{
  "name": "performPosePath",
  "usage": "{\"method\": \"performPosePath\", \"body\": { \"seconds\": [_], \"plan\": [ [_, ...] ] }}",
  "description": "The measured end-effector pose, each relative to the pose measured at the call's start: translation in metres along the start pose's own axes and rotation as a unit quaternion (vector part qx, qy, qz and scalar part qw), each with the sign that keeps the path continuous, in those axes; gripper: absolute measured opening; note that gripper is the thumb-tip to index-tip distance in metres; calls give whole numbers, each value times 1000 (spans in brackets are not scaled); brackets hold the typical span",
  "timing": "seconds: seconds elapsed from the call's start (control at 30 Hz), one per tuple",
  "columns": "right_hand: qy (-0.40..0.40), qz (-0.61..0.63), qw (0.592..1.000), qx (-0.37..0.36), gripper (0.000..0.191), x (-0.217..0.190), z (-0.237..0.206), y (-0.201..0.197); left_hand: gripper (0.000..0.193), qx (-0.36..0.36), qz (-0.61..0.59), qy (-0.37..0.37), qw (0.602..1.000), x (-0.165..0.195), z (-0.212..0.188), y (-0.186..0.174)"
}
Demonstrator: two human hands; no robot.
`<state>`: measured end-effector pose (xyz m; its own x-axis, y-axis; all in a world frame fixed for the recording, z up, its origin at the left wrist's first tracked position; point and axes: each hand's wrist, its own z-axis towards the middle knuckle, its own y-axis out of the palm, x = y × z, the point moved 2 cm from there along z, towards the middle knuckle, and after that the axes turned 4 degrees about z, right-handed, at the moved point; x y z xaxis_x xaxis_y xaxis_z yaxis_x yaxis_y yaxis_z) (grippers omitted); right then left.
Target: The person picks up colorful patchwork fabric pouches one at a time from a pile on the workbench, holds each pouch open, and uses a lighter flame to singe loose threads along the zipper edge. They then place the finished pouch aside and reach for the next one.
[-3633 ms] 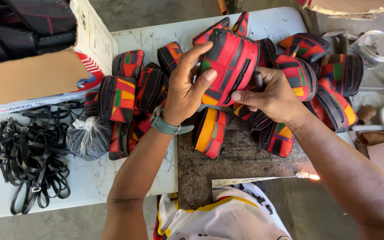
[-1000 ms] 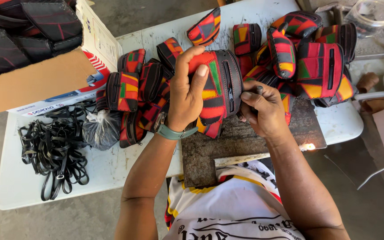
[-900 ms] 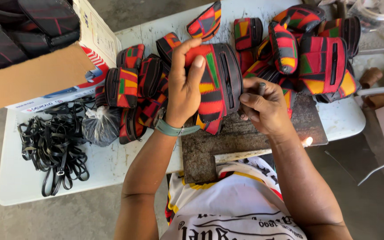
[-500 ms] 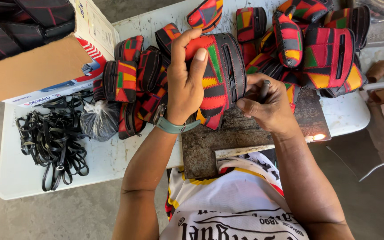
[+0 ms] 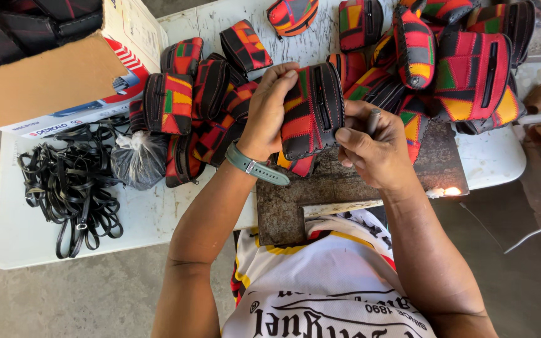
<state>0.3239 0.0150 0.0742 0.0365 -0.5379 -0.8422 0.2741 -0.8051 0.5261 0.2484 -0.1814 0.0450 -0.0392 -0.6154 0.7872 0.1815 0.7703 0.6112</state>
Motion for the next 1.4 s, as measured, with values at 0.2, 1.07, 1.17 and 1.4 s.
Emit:
{"method": "performPosePath", "body": {
  "seconds": [0.2,1.07,1.17,1.4],
  "plan": [
    [40,70,996,27,40,-7,3,10,24,35,58,50,996,-13,1,-12],
    [59,-393,911,111,61,-62,-198,-44,35,-204,50,-328,921,-86,-148,78],
    [98,-372,913,134,65,-48,-214,-49,29,-167,-43,-360,917,-104,-162,88],
    [132,87,960,232,35,13,-233,-106,16,-98,-163,-423,886,-144,-168,112]
  ]
}}
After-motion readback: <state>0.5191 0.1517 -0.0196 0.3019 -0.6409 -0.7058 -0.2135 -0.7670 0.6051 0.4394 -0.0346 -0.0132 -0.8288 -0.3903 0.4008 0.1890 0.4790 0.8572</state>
